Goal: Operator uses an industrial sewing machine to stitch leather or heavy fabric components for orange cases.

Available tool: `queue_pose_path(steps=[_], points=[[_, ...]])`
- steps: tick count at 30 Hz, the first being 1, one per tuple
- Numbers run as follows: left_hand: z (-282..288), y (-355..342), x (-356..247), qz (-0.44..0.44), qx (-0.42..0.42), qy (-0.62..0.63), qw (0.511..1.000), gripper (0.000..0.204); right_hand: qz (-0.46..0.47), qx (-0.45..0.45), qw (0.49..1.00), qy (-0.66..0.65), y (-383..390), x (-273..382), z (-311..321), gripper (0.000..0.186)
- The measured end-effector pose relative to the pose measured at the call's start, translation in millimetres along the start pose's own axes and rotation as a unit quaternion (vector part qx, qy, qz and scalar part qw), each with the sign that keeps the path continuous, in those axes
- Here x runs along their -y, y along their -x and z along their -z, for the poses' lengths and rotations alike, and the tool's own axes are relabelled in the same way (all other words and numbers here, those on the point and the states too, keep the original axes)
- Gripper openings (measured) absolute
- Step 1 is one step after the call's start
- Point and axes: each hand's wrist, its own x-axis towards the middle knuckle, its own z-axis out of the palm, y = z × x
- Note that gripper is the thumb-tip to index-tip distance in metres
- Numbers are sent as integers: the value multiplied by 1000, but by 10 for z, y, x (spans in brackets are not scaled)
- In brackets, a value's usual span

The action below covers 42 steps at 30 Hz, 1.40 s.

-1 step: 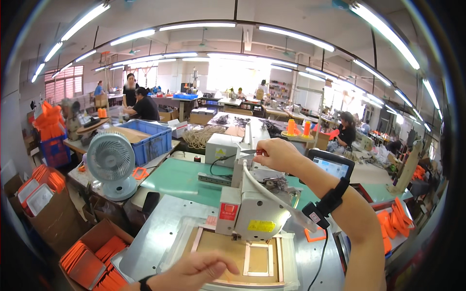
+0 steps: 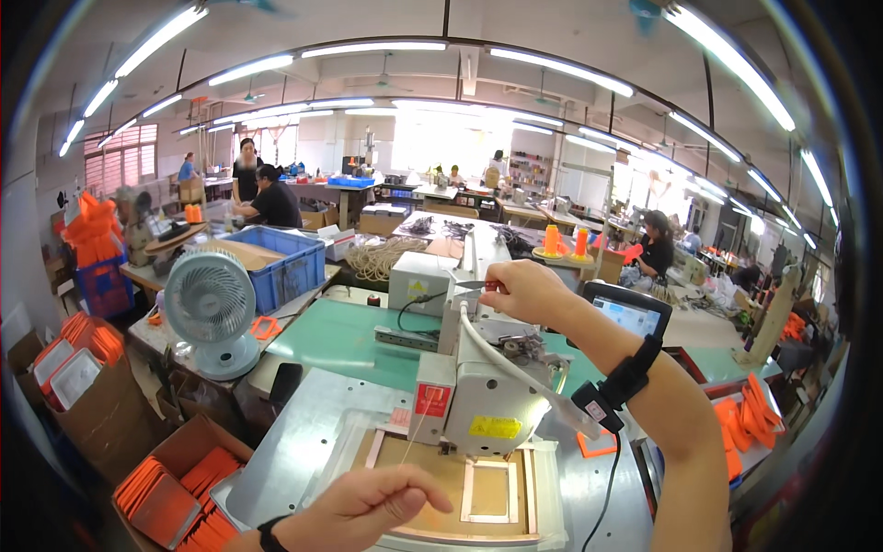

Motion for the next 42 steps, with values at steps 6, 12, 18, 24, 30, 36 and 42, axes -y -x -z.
queue_pose_path(steps=[6, 12, 18, 24, 30, 36, 42], points=[[-227, -83, -113, -146, 86, -261, 950, 8, -11, -18, 1000, 10, 117, -100, 24, 31], [-442, 12, -189, -87, 190, -348, 914, 10, 14, 12, 998, 57, 280, -234, -4, 30], [-409, -40, -145, -47, 121, -289, 949, 8, -1, 35, 994, 101, 309, -228, 29, 30], [107, 369, -275, 117, 4, -239, 964, 22, -35, -32, 999, -6, 507, -296, 246, 29], [860, 1211, -177, -26, -398, -62, 915, 32, -71, -33, 977, -198, 839, -684, 188, 25], [1067, 2463, 56, 212, -474, -253, 816, 20, -4, 67, 959, -275, 753, -444, 74, 25], [290, 4808, 1438, 598, -234, -229, 732, 28, 131, 113, 956, -236, 684, -443, 67, 34]])
